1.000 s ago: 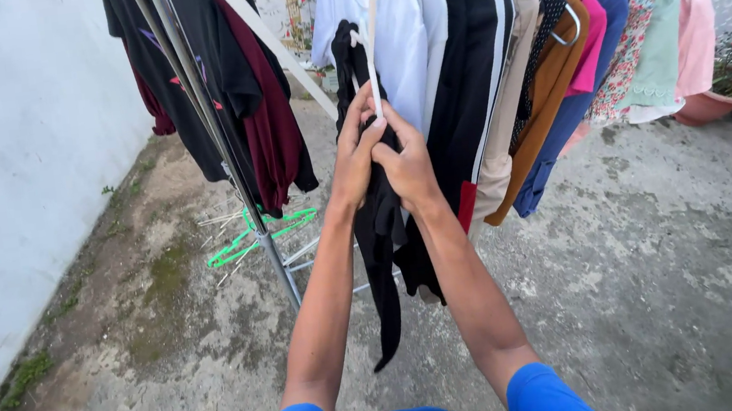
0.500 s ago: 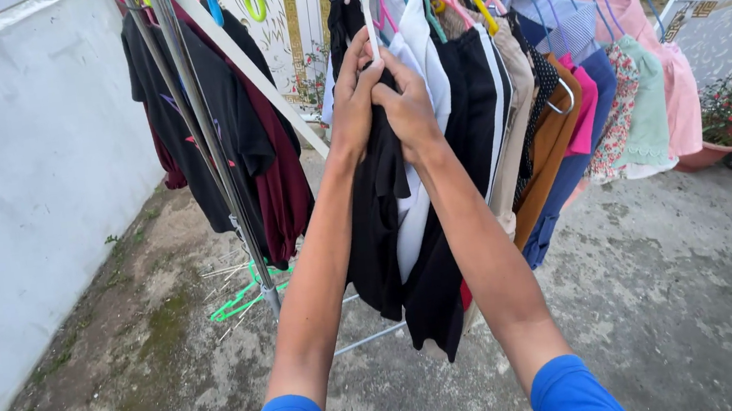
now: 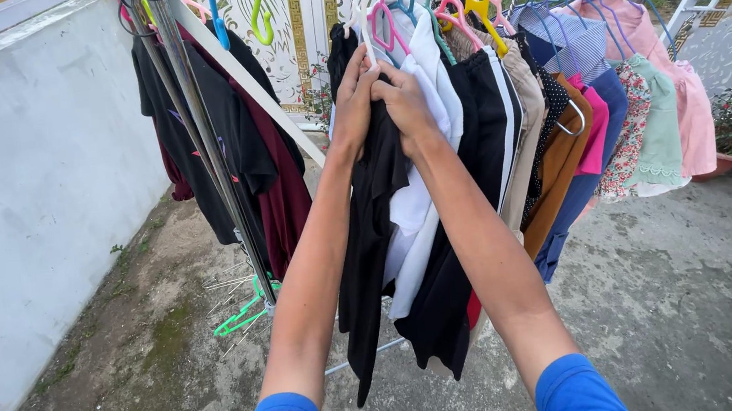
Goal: Hanging several items of laundry on a metal rack using hangers.
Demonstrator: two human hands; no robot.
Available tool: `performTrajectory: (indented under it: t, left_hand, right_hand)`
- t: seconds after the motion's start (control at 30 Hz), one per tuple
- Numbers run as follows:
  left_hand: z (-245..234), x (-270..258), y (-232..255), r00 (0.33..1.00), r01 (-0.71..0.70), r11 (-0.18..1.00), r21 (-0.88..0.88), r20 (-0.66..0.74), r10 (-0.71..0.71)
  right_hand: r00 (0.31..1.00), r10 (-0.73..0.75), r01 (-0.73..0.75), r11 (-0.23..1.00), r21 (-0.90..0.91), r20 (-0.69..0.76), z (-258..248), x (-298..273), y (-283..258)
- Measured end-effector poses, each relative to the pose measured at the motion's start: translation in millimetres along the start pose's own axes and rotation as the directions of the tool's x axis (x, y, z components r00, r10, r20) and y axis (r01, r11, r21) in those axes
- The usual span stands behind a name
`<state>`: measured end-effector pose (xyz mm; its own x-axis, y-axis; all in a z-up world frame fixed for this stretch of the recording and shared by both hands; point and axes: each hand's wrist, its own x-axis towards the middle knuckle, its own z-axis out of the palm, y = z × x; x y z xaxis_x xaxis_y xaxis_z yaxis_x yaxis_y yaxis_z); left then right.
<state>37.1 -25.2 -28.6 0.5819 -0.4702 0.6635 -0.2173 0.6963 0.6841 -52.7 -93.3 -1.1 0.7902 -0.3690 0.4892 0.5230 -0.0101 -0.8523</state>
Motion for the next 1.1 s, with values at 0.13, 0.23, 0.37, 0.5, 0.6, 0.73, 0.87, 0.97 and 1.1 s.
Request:
performTrajectory:
  t: [0.13, 0.23, 0.37, 0.5, 0.6, 0.73, 0.87, 0.97, 1.1]
  left_hand:
    - [-0.7, -7.3, -5.1, 1.0, 0.027, 1.0, -0.015, -0.001, -0.027]
    - [-0.6, -15.0, -3.7, 1.0, 0.021, 1.0, -0.011, 0.013, -0.02]
    - [-3.5, -47.0, 9.5, 1.0, 0.003, 0.992, 0.129, -0.008, -0.002]
    - [-20.0, -101.0, 15.6, 0.999, -0.023, 0.97, 0.244, -0.041, 0.034]
    - [-37.7, -154.5, 17.8, 0.996, 0.005, 0.957, 0.292, -0.085, 0.021]
    - [-57.5, -232.8, 17.5, 0.98, 0.101, 0.961, 0.259, -0.194, -0.051]
    - [-70.7, -302.1, 23.7, 0.919, 0.25, 0.944, 0.213, -0.36, -0.162]
    - [-86.3, -357.6, 18.0, 0.851, 0.323, 0.934, 0.156, -0.48, -0.214]
    - [-114.1, -414.8, 27.3, 0.757, 0.352, 0.933, 0.073, -0.608, -0.239]
  right_hand:
    - [1.0, 0.007, -0.007, 1.0, -0.015, -0.006, -2.3, -8.2, 0.3]
    - [1.0, -0.008, 0.008, 0.999, -0.032, 0.006, -1.6, -19.4, -6.3]
    - [1.0, 0.0, -0.002, 0.991, 0.131, 0.013, 1.2, -54.3, -5.5]
    - [0.981, -0.168, 0.185, 0.964, 0.193, -0.097, 0.0, -109.2, 24.9]
    - [0.854, -0.466, 0.417, 0.879, -0.231, -0.232, 4.8, -162.9, 46.6]
    - [0.884, -0.367, 0.331, 0.929, -0.165, -0.291, -3.6, -224.9, 111.7]
    - [0.97, -0.16, 0.145, 0.985, -0.092, -0.182, 1.6, -270.5, 153.3]
    - [0.991, 0.025, -0.03, 0.999, -0.037, -0.133, 8.5, -298.9, 175.3]
    - [0.976, 0.21, -0.209, 0.978, 0.028, -0.064, 27.0, -319.8, 196.0]
